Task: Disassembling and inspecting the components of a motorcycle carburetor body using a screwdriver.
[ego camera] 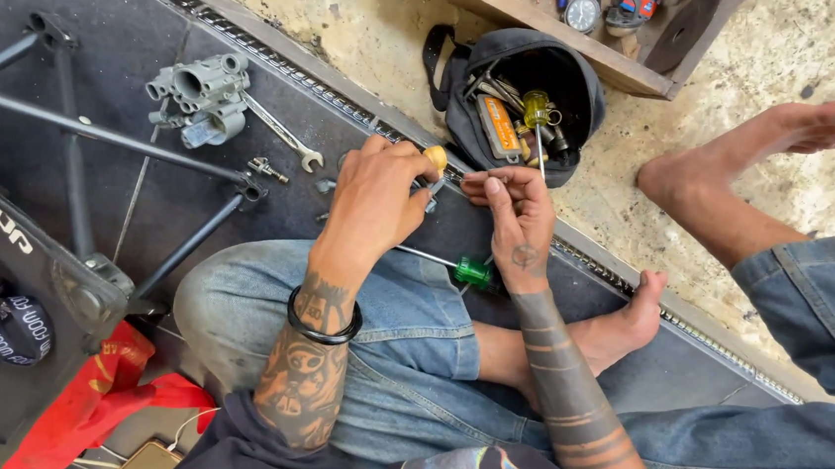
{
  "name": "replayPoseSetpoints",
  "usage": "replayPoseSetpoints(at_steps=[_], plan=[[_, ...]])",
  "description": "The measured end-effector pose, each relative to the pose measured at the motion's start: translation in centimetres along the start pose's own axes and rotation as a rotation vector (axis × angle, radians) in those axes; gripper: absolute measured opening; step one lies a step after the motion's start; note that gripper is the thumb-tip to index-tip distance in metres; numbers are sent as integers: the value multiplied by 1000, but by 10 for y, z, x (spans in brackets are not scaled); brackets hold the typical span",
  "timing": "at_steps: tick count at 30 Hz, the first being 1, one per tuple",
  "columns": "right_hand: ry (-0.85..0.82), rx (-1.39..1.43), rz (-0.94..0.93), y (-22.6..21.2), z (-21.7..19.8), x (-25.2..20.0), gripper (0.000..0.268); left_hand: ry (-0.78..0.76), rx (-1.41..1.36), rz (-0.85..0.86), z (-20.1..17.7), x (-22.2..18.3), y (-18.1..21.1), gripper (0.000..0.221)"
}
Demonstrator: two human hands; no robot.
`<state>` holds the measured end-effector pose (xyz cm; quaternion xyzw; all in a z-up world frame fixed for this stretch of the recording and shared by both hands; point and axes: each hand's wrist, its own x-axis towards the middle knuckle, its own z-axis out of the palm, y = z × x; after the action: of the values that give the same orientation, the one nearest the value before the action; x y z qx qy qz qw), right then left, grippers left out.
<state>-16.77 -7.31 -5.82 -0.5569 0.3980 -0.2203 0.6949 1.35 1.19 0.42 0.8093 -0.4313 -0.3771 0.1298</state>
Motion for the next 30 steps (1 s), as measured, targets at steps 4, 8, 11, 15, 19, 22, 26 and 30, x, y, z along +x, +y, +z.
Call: replayPoseSetpoints(at_steps=[4,8,11,15,19,22,26,30], plan=[[-21,-3,-20,3,9,0,12,25,17,-3,3,2,1,18],[-43,-61,-66,0,12,0,11,81,-2,27,2,3,3,17],[-61,-106,-90,-3,13,-1,10,122,-15,41,6,5,3,16],[-67,-150,-120,-5,13,0,10,149,-71,54,8,7,5,12],[-75,-177,-139,-6,14,0,10,153,-93,64,8,9,6,11],[-74,-190,-131,-5,14,0,11,100,-113,53,13,10,3,20],[-73,-182,-125,-2,13,1,11,73,-97,56,14,11,3,18],[-72,-186,-128,-4,13,1,11,56,-115,36,17,13,1,14]])
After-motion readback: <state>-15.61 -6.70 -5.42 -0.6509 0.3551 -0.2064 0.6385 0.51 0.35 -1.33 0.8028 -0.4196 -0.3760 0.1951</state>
